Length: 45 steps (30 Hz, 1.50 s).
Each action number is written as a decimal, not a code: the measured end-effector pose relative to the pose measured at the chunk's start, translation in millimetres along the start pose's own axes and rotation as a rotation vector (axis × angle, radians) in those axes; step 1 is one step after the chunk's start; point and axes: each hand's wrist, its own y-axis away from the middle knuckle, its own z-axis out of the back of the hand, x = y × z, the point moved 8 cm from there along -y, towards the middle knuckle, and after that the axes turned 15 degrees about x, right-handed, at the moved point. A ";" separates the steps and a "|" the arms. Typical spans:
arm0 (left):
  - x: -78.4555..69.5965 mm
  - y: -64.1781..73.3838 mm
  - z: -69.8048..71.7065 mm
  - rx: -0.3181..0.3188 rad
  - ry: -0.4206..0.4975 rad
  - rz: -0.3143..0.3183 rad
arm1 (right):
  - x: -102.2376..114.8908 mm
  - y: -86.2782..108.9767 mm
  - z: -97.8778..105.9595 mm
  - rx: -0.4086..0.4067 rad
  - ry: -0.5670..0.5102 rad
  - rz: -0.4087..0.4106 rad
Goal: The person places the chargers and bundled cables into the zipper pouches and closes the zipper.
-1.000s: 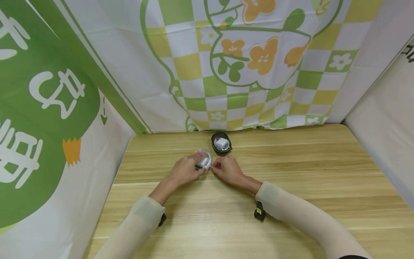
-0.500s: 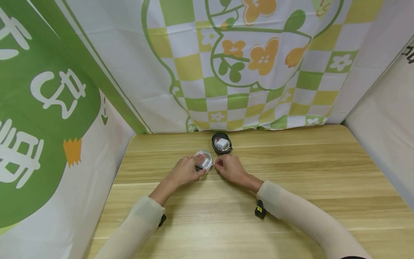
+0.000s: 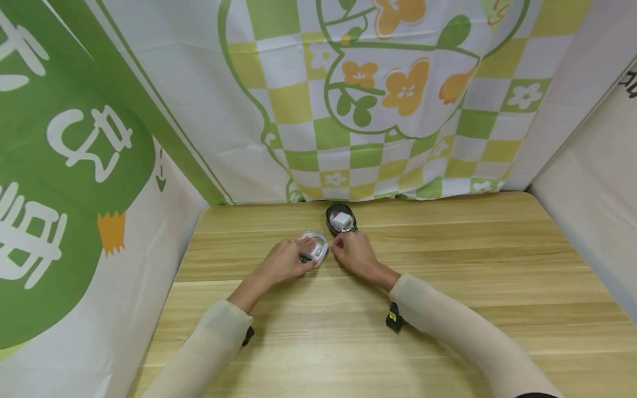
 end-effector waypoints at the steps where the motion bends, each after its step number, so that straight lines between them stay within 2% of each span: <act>1: 0.2 0.1 0.2 0.003 0.004 -0.002 | 0.0 -0.8 0.2 -0.004 0.010 -0.001; 10: 1.9 -0.4 0.9 0.042 0.021 -0.034 | 3.5 -1.2 0.9 -0.018 0.023 0.007; 14: 2.3 0.5 2.9 0.047 0.031 -0.039 | 4.3 -0.2 -1.6 0.017 -0.031 0.017; 19: 2.3 2.4 4.1 0.034 0.021 -0.037 | 4.9 1.6 -7.4 0.063 -0.114 0.016; 27: 0.5 0.9 3.3 -0.025 -0.028 -0.064 | 9.5 8.1 -17.0 0.096 -0.176 0.042; 32: 1.5 -0.1 3.0 -0.020 -0.015 -0.066 | 10.3 11.1 -18.2 0.107 -0.205 0.045; 37: 3.3 -0.3 1.9 0.007 -0.006 -0.062 | 8.0 12.2 -15.9 0.107 -0.188 0.031; 45: 4.7 0.4 -0.8 0.030 0.011 -0.069 | 11.5 12.1 -8.8 0.085 -0.088 0.088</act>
